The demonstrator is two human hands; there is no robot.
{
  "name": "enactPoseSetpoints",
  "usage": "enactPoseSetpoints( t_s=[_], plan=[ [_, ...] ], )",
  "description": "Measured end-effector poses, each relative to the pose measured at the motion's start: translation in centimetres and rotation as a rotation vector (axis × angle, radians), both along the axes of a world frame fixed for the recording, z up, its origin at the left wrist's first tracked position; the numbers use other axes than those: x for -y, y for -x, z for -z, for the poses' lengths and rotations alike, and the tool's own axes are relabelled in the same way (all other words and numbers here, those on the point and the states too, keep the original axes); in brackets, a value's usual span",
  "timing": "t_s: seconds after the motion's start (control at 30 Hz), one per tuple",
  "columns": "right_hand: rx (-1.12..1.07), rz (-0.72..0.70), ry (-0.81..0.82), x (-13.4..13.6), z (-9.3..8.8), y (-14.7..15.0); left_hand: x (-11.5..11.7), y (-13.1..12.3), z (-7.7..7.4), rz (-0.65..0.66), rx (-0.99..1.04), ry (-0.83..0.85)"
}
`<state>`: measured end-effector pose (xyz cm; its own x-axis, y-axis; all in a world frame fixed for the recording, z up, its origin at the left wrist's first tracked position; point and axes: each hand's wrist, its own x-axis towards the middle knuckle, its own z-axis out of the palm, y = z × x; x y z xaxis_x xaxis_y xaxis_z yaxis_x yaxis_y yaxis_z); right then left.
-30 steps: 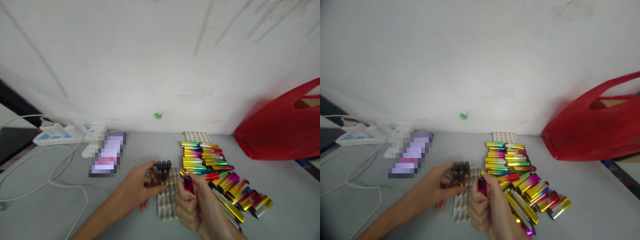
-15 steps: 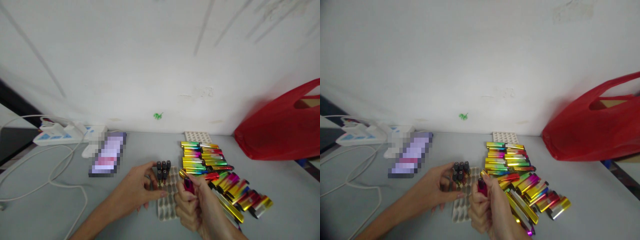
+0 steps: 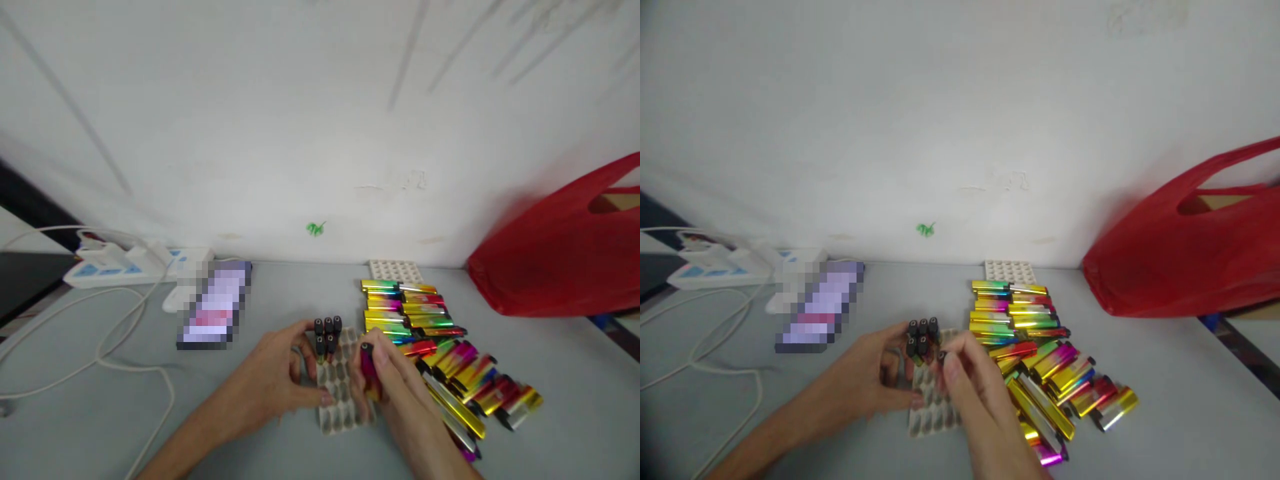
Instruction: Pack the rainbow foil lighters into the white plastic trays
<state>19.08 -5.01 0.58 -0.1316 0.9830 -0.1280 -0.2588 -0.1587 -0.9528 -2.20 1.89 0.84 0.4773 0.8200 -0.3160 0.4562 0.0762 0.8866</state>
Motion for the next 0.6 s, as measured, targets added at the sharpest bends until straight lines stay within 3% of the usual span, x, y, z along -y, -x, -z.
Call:
enactPoseSetpoints(
  t_s=[0.1, 0.17, 0.27, 0.6],
  plan=[
    [0.315, 0.047, -0.308, 0.6, -0.9, -0.4, 0.1, -0.1, -0.2, -0.009, 0.015, 0.039],
    [0.418, -0.007, -0.408, 0.7, -1.2, -0.7, 0.1, 0.0, -0.2, -0.008, 0.027, 0.049],
    [0.53, -0.095, -0.456, 0.6, -1.5, -0.9, -0.1, 0.0, -0.2, 0.014, 0.021, 0.025],
    [0.776, -0.147, -0.613, 0.1, -1.4, -0.9, -0.3, 0.1, -0.5, 0.032, 0.021, 0.038]
  ],
)
